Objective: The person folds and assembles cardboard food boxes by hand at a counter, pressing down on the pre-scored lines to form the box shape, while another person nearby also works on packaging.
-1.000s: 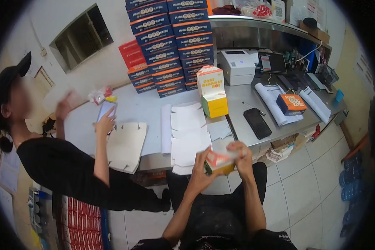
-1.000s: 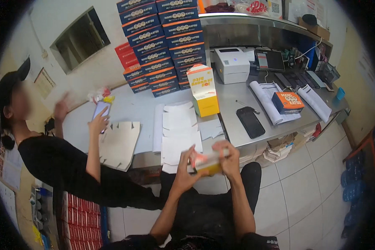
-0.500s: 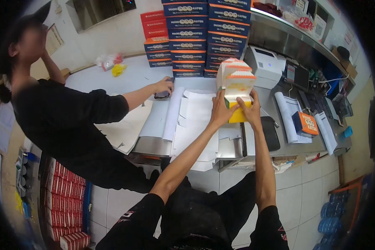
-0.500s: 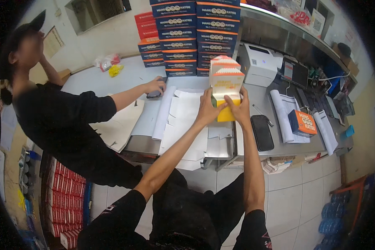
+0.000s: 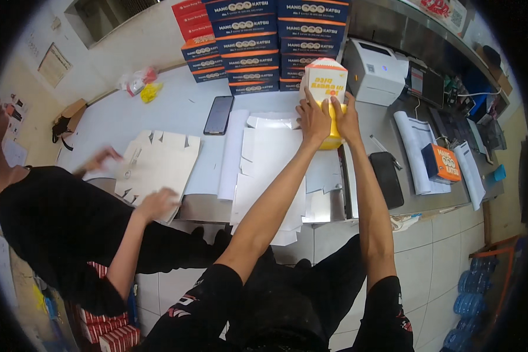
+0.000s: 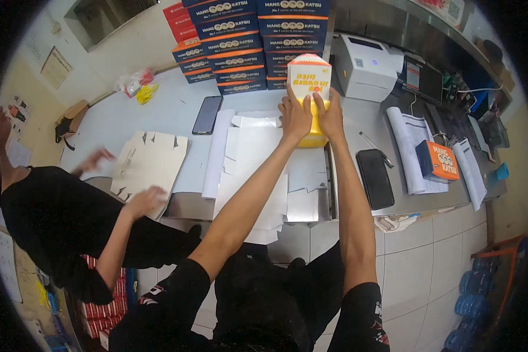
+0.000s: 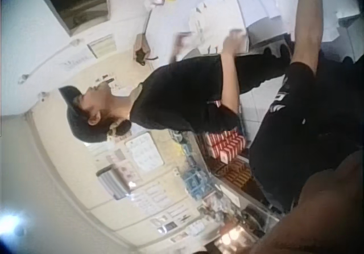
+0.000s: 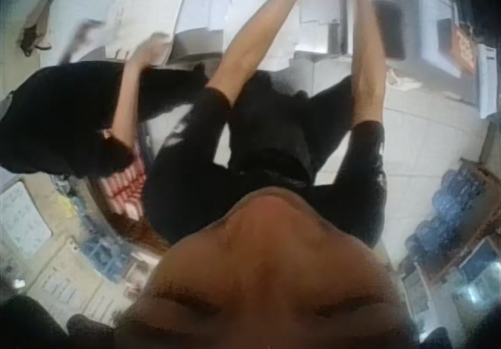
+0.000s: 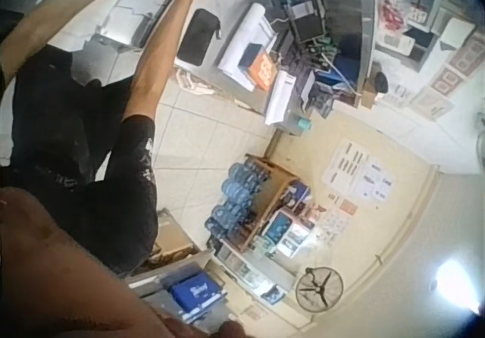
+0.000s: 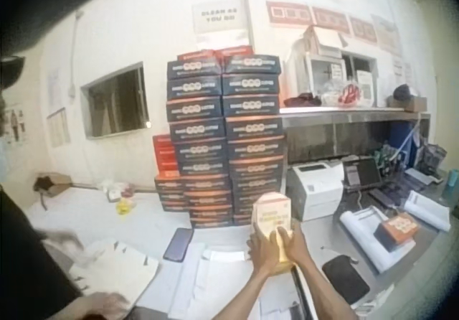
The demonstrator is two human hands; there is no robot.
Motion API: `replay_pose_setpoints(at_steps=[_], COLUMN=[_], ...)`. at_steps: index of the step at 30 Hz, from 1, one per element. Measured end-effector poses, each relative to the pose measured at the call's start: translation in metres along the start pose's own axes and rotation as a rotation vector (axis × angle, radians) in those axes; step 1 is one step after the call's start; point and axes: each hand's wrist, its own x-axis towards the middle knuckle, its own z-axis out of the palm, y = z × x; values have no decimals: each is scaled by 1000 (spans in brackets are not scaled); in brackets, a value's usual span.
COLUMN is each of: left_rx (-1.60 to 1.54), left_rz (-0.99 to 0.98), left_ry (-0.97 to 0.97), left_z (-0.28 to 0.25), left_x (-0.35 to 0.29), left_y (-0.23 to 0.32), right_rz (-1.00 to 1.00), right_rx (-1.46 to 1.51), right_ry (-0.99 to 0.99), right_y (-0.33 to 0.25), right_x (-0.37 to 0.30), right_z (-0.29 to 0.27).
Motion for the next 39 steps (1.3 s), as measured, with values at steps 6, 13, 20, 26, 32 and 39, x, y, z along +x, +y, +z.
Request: replay_pose_setpoints(at_steps=[6, 13, 20, 26, 32, 39], left_rx=[-169, -331, -356, -421, -87, -369], left_rz=[73, -15, 34, 136, -49, 102], left_ry=[288, 240, 214, 177, 154, 111], left_z=[12, -7, 4, -26, -10, 24], left_x=[2, -12, 6, 7, 3, 22], left_y=[-24, -1, -16, -7, -3, -42], right_rz=[-69, 4, -47, -43, -14, -84], right_rx=[64, 163, 75, 172, 228, 135], right_ry=[-118, -38, -73, -3, -37, 69], right_y=[12, -9, -12, -23, -1, 7], right_x=[2, -4, -12, -17, -3, 0], right_z=[7, -28, -21, -27, -19, 5])
